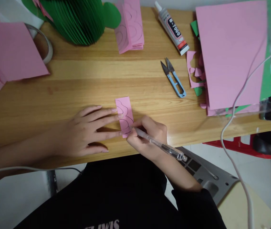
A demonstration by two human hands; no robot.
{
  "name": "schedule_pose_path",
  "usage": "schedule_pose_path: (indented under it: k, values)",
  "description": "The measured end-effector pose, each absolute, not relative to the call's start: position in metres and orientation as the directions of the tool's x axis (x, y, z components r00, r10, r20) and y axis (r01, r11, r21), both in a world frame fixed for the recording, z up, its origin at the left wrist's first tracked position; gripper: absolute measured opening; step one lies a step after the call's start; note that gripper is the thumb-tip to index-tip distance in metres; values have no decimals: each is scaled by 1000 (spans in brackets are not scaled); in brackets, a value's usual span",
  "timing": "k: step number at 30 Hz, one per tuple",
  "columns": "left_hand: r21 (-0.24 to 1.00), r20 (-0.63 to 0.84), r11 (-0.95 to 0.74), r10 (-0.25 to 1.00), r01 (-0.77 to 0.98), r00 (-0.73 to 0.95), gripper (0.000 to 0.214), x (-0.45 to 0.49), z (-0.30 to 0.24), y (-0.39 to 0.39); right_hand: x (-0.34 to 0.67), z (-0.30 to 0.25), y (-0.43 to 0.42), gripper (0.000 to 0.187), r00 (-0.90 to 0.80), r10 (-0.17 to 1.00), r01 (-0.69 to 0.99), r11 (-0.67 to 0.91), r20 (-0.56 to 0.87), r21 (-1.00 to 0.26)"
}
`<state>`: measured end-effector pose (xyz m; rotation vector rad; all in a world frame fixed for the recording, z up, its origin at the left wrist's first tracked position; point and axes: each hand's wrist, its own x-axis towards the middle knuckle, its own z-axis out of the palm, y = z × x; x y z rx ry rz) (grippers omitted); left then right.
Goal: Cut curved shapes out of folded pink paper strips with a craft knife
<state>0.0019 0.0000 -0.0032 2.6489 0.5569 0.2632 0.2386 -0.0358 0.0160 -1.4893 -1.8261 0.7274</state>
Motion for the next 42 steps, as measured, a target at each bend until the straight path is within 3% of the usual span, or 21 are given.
schedule_pose_path:
  k: [15, 27, 36, 39, 42]
  values:
    - [449, 103, -821, 440, 353, 892, 42, 2, -3, -1, 240, 15, -38, 5, -159, 978, 612, 203, 132, -765]
    - [436, 113, -833, 427, 342, 897, 38, 2, -2, 0, 241, 12, -38, 4, -286, 945, 593, 306, 159, -745]
    - [456, 117, -823, 432, 338, 894, 39, 3, -2, -1, 243, 8, -38, 3, -292, 949, 584, 279, 123, -762]
    - [469, 119, -809, 456, 355, 882, 39, 3, -2, -2, 244, 5, -40, 3, -229, 968, 508, 206, 99, -837]
    - [456, 112, -818, 443, 350, 890, 41, 2, -3, -2, 244, 1, -40, 4, 5, 998, 301, 55, 59, -952]
